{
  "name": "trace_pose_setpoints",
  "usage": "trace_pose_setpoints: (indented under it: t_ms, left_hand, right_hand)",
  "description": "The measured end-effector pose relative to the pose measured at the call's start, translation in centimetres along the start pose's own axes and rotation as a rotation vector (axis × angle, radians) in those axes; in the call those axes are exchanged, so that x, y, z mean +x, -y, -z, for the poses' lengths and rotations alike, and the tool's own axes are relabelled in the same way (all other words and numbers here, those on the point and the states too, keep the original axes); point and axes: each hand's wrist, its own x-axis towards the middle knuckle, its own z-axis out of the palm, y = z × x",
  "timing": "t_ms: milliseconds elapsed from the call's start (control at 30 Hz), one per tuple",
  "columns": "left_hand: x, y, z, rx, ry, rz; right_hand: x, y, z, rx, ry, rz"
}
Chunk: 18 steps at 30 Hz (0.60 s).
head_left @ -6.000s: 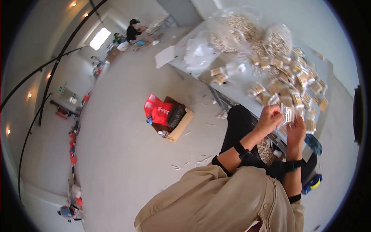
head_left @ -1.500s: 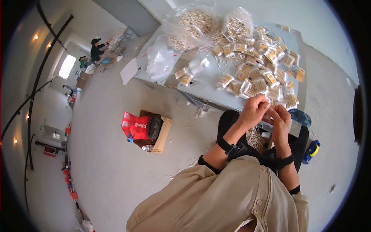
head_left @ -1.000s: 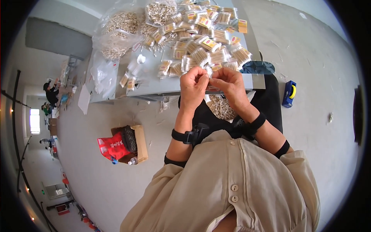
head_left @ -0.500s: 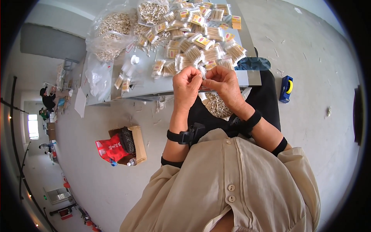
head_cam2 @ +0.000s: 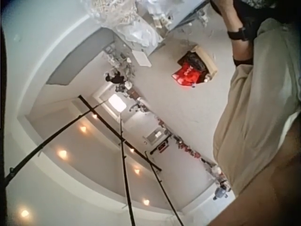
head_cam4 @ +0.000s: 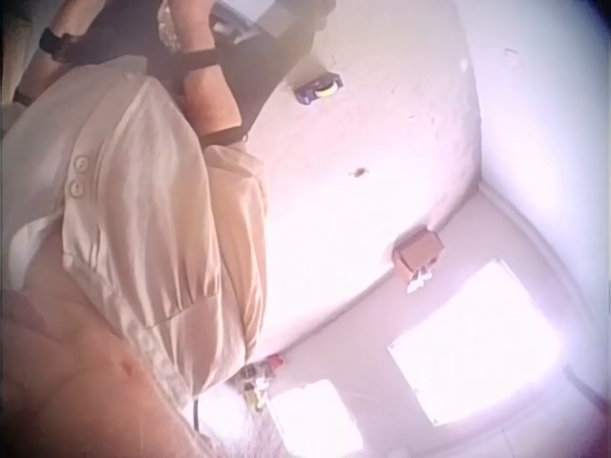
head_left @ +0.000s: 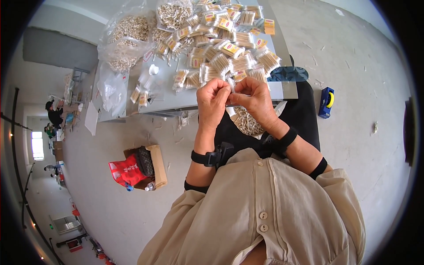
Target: Inspecting and organizing small packages of cotton swabs on a workbench in a manufacturing environment.
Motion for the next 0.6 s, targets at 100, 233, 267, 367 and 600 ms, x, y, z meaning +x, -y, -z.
trace_pose_setpoints:
  t_ms: [100, 233, 267, 367, 600]
  left_hand:
    - [0.08, 0.29, 0.11, 0.01, 0.016, -0.014]
    - [0.1, 0.58, -0.03, 0.009, 0.018, -0.034]
    - [0.08, 0.59, -0.05, 0.009, 0.019, -0.033]
    - [0.12, 0.6, -0.18, 0.069, 0.028, -0.069]
    - [0.15, 0.55, -0.39, 0.109, 0.071, -0.1]
  right_hand:
    - [0.05, -0.14, 0.18, -0.087, 0.029, 0.027]
    - [-0.03, 0.05, 0.08, -0.236, -0.01, 0.078]
    - [-0.06, 0.09, 0.08, -0.261, -0.014, 0.091]
    - [-0.04, -0.15, 0.3, -0.281, -0.014, 0.108]
    - [-0.01, 0.01, 0.31, -0.341, -0.017, 0.118]
